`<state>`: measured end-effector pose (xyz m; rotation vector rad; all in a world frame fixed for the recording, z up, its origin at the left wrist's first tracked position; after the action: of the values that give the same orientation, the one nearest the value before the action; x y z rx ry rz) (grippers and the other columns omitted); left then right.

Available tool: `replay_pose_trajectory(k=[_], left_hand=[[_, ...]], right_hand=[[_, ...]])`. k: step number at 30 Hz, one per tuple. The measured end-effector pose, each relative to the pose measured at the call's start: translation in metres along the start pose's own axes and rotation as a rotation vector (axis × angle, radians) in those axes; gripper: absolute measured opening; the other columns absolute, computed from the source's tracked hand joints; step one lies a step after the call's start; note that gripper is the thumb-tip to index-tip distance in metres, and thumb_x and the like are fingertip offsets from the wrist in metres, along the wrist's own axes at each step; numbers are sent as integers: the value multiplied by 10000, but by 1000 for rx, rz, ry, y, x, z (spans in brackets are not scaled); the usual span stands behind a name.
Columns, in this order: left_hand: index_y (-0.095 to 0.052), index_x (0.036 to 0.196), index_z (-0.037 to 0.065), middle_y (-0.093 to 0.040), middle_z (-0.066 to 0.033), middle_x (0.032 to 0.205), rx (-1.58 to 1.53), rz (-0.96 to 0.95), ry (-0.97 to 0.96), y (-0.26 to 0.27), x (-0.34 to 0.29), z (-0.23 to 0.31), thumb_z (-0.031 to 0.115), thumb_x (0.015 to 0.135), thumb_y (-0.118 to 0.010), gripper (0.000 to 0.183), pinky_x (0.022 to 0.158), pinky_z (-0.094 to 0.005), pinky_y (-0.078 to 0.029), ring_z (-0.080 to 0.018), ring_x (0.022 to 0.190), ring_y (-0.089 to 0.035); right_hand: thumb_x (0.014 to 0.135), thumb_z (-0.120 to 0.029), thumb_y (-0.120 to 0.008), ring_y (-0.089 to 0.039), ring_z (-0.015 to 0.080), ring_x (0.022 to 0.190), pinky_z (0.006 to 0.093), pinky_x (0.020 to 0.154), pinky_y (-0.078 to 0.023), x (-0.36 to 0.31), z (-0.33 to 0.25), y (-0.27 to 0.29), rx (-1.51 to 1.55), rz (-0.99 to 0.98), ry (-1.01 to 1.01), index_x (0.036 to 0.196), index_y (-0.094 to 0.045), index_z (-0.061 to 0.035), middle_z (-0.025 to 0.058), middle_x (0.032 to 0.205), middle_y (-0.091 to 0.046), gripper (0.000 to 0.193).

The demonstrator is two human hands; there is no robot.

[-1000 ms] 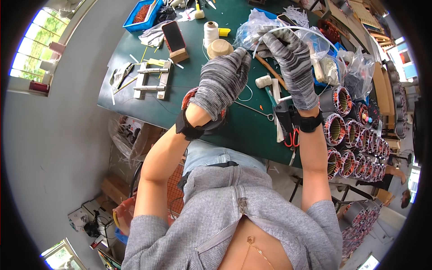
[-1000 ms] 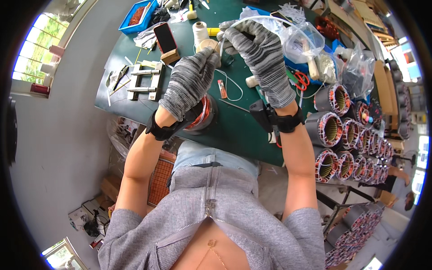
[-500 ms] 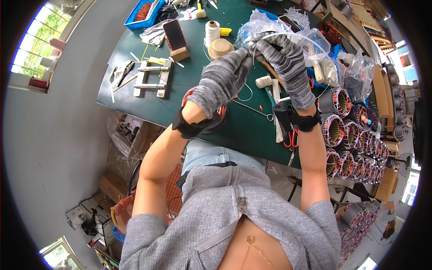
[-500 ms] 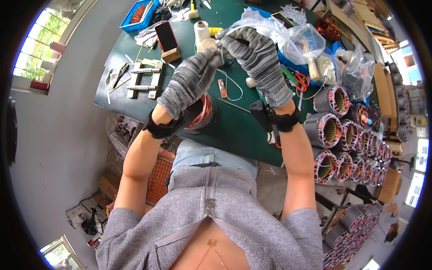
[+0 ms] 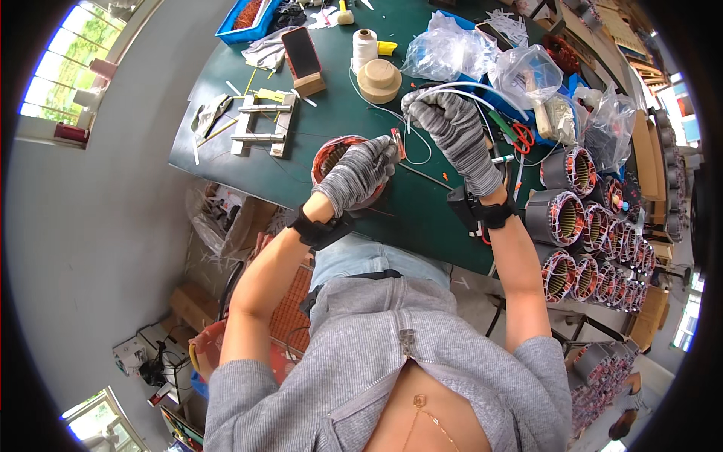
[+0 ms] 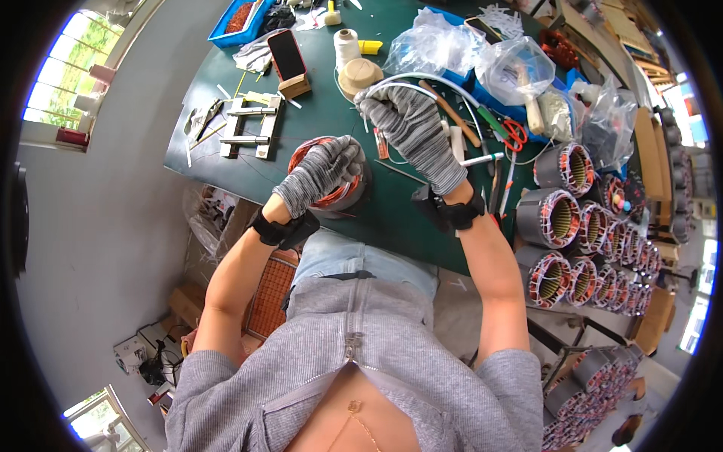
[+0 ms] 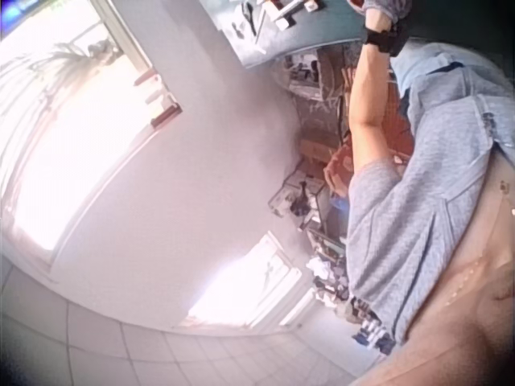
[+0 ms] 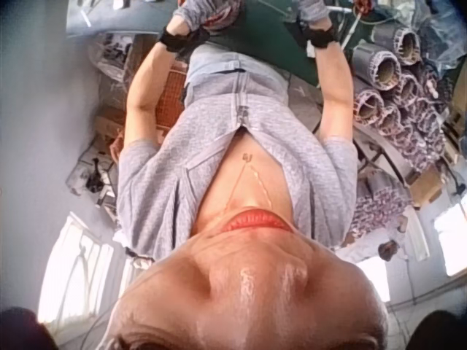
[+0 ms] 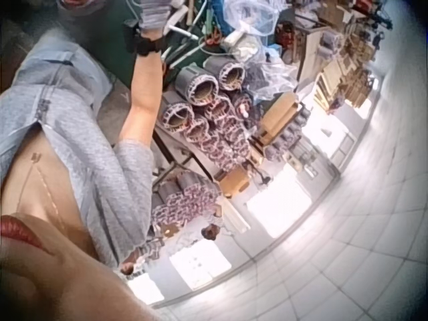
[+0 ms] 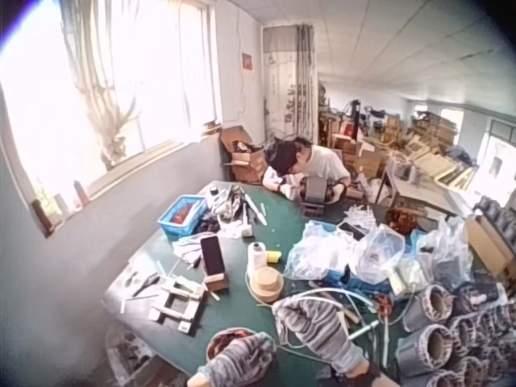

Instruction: Manually winding and positioning copper wire coils into a motor stator.

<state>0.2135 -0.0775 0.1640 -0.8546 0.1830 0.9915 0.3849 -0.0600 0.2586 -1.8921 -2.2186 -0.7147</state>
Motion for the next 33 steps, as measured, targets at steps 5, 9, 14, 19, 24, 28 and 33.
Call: replay_pose_trajectory(k=[5, 9, 14, 19, 24, 28, 33], left_hand=[[-587, 998, 64, -608, -24, 956, 41, 72, -93, 8, 7, -14, 217, 957, -470, 197, 671, -254, -477, -141, 770, -582], [-586, 1036, 36, -560, -76, 1103, 1100, 22, -177, 12, -8, 1, 94, 878, -513, 183, 867, -291, -449, -198, 1009, -540], [-573, 1085, 39, -562, -93, 1122, 1201, -105, -171, 32, -16, -15, 64, 898, -503, 202, 907, -298, -438, -222, 1065, -533], [-526, 1208, 54, -558, -91, 1052, 1065, 79, -524, 40, -27, -9, 16, 902, -495, 310, 807, -267, -461, -176, 917, -557], [-491, 1265, 91, -553, -120, 981, 1147, 323, -627, 9, -63, 42, 15, 863, -563, 415, 765, -332, -470, -228, 856, -565], [-519, 1230, 105, -543, -153, 939, 1176, 283, -921, -5, -63, 65, 10, 833, -598, 416, 727, -366, -470, -281, 828, -569], [-586, 1087, 79, -598, -123, 916, 1121, 306, -685, 61, -29, 23, 49, 862, -575, 228, 725, -341, -488, -247, 822, -596]], right_hand=[[833, -78, -613, -619, 262, 809, 332, 738, -499, -16, 13, -30, -110, -63, 0, 911, -649, -32, 121, 854, -642, 98], [824, -108, -626, -615, 282, 814, 345, 743, -496, -27, 22, -43, -227, -78, -9, 890, -651, -30, 127, 844, -646, 106], [836, -180, -640, -616, 315, 760, 370, 725, -496, -40, 41, -53, -127, -61, 28, 900, -660, -31, 139, 807, -646, 164], [849, -190, -614, -617, 316, 809, 390, 760, -494, -58, 69, -75, -316, -171, 42, 909, -651, -38, 157, 851, -647, 168], [864, -223, -586, -604, 341, 780, 416, 749, -481, -60, 78, -85, -325, -183, -15, 908, -642, -43, 165, 815, -637, 194], [859, -202, -594, -608, 328, 765, 400, 724, -487, -50, 69, -82, -287, -190, -31, 873, -637, -25, 163, 801, -636, 183], [835, -149, -641, -622, 296, 727, 363, 682, -504, -41, 56, -67, -121, -100, -107, 843, -628, -17, 147, 784, -638, 132]])
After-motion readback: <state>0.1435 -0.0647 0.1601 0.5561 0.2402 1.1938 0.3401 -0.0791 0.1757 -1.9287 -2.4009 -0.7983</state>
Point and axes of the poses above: each hand's wrist, its own x-axis towards the middle knuckle, its own y-axis out of the back of the hand, z = x × y, the point moved 3 cm from there along x, towards the middle knuckle
